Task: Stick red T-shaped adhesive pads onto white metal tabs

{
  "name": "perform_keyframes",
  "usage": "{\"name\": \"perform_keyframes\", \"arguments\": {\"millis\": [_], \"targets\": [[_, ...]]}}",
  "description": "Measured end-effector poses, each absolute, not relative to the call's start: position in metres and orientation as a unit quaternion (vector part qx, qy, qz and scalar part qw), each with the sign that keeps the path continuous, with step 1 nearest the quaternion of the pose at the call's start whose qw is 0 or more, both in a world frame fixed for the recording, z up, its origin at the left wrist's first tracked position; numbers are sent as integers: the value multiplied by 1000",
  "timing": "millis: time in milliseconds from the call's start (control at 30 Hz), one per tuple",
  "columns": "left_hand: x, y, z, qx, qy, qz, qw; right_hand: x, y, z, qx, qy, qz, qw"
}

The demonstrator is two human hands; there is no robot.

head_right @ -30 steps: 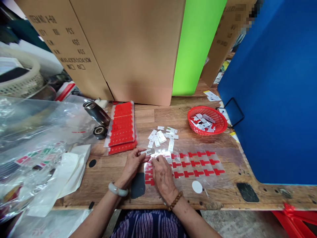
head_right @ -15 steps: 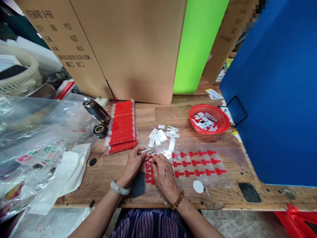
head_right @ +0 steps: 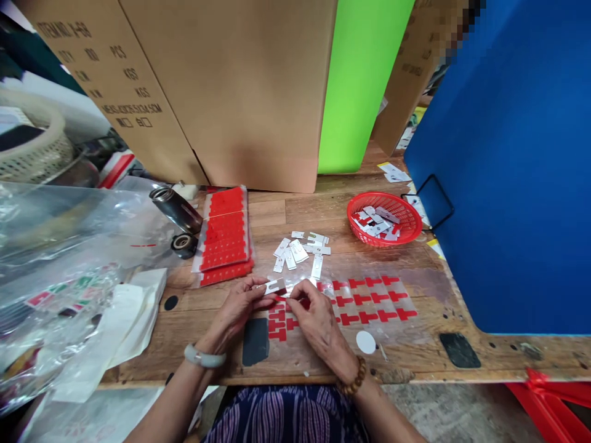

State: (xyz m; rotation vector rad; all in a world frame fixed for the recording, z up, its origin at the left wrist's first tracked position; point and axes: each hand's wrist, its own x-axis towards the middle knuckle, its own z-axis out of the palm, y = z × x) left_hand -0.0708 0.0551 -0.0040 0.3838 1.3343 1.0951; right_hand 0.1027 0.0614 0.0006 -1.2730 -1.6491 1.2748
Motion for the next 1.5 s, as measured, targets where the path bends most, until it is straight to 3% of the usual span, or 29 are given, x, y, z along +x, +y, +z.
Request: {"name": "perform_keyframes", "arguments": {"millis": [200,1500], "targets": [[-65,41,11,173,567,450,668,107,64,8,-488,-678,428,344],[-56,37,0,249,582,421,650,104,57,5,-487,-680,449,316]]}}
